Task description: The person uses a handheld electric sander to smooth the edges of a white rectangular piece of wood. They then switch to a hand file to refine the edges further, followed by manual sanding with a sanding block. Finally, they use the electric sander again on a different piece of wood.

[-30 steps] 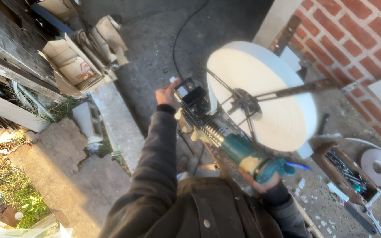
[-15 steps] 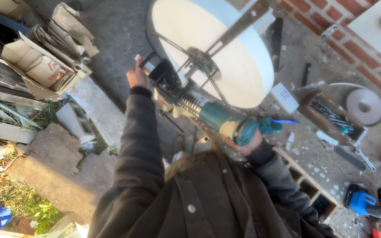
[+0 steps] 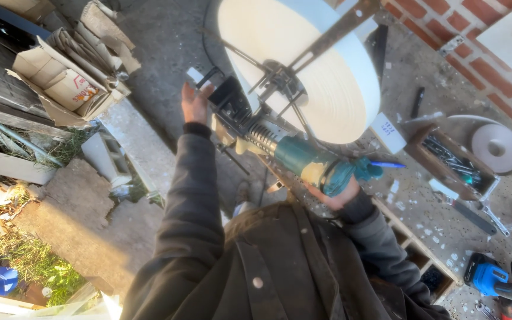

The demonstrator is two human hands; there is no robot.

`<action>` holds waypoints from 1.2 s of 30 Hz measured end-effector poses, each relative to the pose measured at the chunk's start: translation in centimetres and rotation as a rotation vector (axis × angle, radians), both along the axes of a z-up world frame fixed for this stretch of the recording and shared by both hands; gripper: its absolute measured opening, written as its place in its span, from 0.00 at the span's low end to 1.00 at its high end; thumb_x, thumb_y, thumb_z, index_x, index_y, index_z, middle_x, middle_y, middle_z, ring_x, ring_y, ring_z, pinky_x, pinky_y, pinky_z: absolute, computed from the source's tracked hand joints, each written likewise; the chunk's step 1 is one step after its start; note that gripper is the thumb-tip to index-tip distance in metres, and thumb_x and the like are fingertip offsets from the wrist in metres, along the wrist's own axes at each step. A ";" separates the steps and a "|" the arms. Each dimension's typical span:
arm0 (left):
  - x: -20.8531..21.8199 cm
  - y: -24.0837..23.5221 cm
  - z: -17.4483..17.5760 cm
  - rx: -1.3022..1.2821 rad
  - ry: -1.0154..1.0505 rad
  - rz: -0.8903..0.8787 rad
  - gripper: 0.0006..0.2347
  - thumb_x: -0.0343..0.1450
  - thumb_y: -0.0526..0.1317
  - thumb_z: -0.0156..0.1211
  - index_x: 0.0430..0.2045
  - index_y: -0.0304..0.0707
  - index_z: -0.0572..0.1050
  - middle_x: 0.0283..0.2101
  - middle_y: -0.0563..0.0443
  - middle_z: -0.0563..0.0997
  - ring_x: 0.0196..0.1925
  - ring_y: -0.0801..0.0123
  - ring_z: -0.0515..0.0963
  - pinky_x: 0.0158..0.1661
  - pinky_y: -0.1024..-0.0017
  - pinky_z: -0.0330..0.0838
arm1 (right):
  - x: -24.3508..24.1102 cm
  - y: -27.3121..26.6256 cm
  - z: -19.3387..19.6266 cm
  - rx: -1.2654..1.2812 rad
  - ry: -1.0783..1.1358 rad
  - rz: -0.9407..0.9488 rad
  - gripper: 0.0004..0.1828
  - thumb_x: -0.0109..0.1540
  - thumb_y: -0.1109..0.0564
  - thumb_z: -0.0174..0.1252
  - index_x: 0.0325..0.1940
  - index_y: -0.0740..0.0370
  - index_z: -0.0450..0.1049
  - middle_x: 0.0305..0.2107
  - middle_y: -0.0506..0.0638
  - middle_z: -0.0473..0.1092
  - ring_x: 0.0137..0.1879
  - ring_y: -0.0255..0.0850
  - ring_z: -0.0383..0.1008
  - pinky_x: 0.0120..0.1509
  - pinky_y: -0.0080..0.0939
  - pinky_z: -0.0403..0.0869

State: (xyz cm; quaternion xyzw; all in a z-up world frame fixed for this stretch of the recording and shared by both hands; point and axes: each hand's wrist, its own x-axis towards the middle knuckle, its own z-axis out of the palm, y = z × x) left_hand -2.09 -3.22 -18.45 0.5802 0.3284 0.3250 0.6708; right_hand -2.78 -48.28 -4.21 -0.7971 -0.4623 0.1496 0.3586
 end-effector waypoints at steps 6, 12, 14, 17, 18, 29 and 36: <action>0.8 0.0 -5.2 -0.236 -0.171 -0.088 0.32 0.69 0.25 0.48 0.72 0.31 0.47 0.69 0.29 0.64 0.67 0.48 0.71 0.61 0.59 0.72 | 0.8 -0.4 -0.7 0.013 -0.127 0.018 0.23 0.59 0.53 0.63 0.58 0.60 0.74 0.53 0.54 0.76 0.58 0.48 0.76 0.61 0.47 0.74; -0.5 -2.7 -1.3 -0.254 -0.114 -0.106 0.32 0.70 0.24 0.42 0.73 0.36 0.46 0.72 0.30 0.59 0.71 0.45 0.66 0.66 0.59 0.67 | -0.1 0.1 2.3 0.016 -0.209 0.029 0.20 0.60 0.53 0.64 0.55 0.61 0.75 0.49 0.53 0.76 0.55 0.48 0.76 0.59 0.47 0.75; -1.0 -3.1 -1.1 -0.217 -0.104 -0.123 0.32 0.71 0.24 0.43 0.73 0.35 0.47 0.73 0.29 0.59 0.72 0.45 0.65 0.68 0.59 0.65 | -0.2 -0.2 2.2 0.048 -0.227 0.039 0.19 0.59 0.53 0.65 0.53 0.60 0.77 0.48 0.53 0.77 0.53 0.48 0.77 0.58 0.47 0.75; -1.3 -3.7 0.9 -0.189 -0.063 -0.124 0.30 0.73 0.25 0.44 0.74 0.36 0.48 0.74 0.30 0.58 0.73 0.46 0.64 0.69 0.58 0.63 | -0.3 0.1 3.2 0.076 -0.259 0.042 0.18 0.58 0.54 0.66 0.51 0.59 0.78 0.46 0.52 0.77 0.52 0.49 0.78 0.55 0.48 0.76; -1.4 -4.0 1.7 -0.204 -0.028 -0.102 0.30 0.73 0.27 0.45 0.74 0.37 0.49 0.74 0.31 0.57 0.73 0.47 0.63 0.68 0.58 0.62 | -0.4 0.2 3.7 0.067 -0.267 0.040 0.17 0.58 0.54 0.66 0.50 0.59 0.79 0.46 0.52 0.78 0.51 0.49 0.78 0.55 0.48 0.76; -1.5 -4.6 0.3 -0.175 0.040 -0.090 0.33 0.73 0.34 0.56 0.73 0.35 0.48 0.73 0.31 0.57 0.72 0.46 0.64 0.67 0.56 0.63 | -0.3 -0.7 2.3 0.030 -0.271 0.042 0.18 0.58 0.54 0.65 0.51 0.59 0.78 0.46 0.52 0.78 0.51 0.49 0.78 0.55 0.47 0.76; -2.4 -5.8 4.8 -0.164 0.131 -0.102 0.31 0.72 0.30 0.49 0.74 0.38 0.48 0.74 0.30 0.53 0.73 0.45 0.62 0.67 0.53 0.64 | -0.1 -1.3 1.8 0.044 -0.261 0.049 0.17 0.59 0.54 0.65 0.52 0.58 0.78 0.47 0.52 0.78 0.52 0.47 0.78 0.56 0.46 0.76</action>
